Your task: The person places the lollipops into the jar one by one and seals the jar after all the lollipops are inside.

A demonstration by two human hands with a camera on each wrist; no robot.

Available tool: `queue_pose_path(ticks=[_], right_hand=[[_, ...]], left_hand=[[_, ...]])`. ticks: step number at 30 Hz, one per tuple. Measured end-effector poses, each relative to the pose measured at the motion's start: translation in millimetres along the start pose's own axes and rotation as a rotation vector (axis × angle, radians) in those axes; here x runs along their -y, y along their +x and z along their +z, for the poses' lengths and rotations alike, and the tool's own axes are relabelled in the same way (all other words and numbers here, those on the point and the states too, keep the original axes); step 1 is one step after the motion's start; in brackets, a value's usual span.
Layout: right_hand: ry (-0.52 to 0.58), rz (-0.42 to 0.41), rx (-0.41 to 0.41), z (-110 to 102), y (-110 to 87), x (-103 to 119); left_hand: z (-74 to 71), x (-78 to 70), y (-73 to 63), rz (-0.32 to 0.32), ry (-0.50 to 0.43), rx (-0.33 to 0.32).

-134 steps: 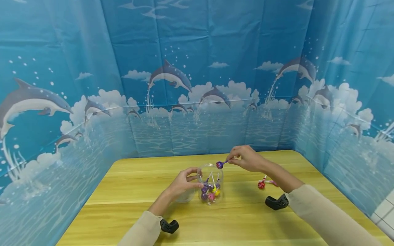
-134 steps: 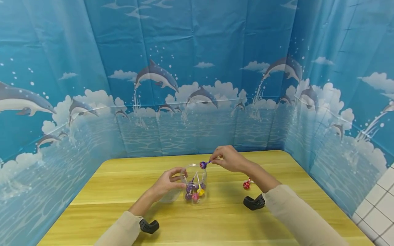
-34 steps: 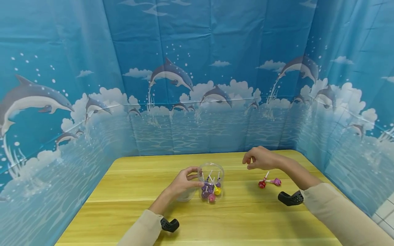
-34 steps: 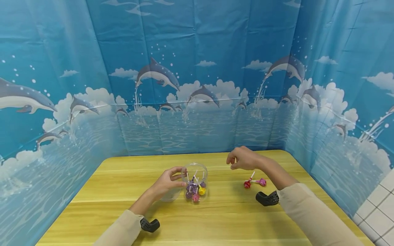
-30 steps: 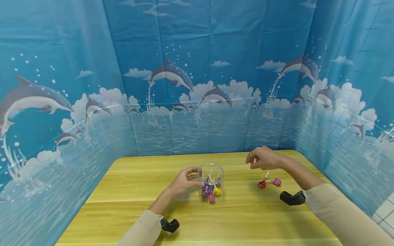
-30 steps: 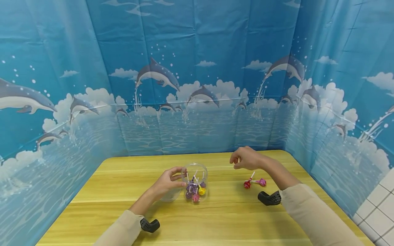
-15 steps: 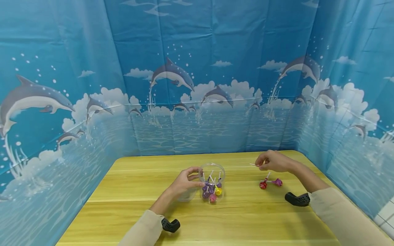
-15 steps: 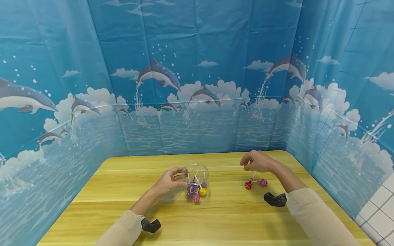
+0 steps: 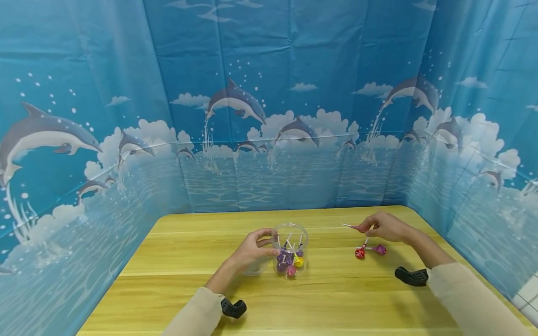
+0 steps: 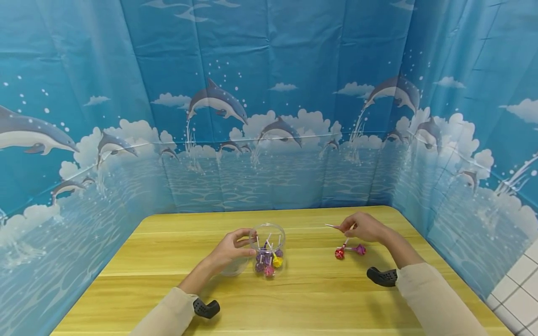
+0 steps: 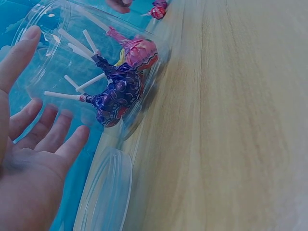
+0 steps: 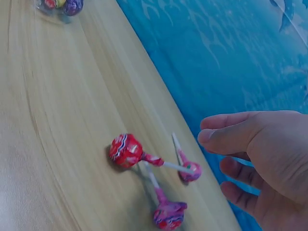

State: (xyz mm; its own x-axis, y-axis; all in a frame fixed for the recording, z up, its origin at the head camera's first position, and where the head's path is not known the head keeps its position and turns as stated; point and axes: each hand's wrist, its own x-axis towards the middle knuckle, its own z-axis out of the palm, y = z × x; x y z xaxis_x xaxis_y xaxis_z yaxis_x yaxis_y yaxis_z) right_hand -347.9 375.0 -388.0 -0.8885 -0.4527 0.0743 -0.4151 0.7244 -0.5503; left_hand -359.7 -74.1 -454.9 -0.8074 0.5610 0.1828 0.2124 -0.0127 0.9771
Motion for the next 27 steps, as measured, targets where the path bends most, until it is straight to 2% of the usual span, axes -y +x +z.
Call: queue_pose_path(ticks=[7, 13, 27], right_hand=[[0.045, 0.054, -0.032, 7.2, -3.2, -13.6], [0.047, 0.114, -0.071, 15.4, -6.8, -28.5], [0.142, 0.134, -0.091, 30.4, -12.3, -46.4]], left_hand=[[-0.7, 2.1, -1.8, 0.018, -0.001, -0.001], [0.3, 3.3, 0.5, 0.010, -0.006, -0.002], [0.1, 2.4, 0.2, 0.003, 0.007, -0.005]])
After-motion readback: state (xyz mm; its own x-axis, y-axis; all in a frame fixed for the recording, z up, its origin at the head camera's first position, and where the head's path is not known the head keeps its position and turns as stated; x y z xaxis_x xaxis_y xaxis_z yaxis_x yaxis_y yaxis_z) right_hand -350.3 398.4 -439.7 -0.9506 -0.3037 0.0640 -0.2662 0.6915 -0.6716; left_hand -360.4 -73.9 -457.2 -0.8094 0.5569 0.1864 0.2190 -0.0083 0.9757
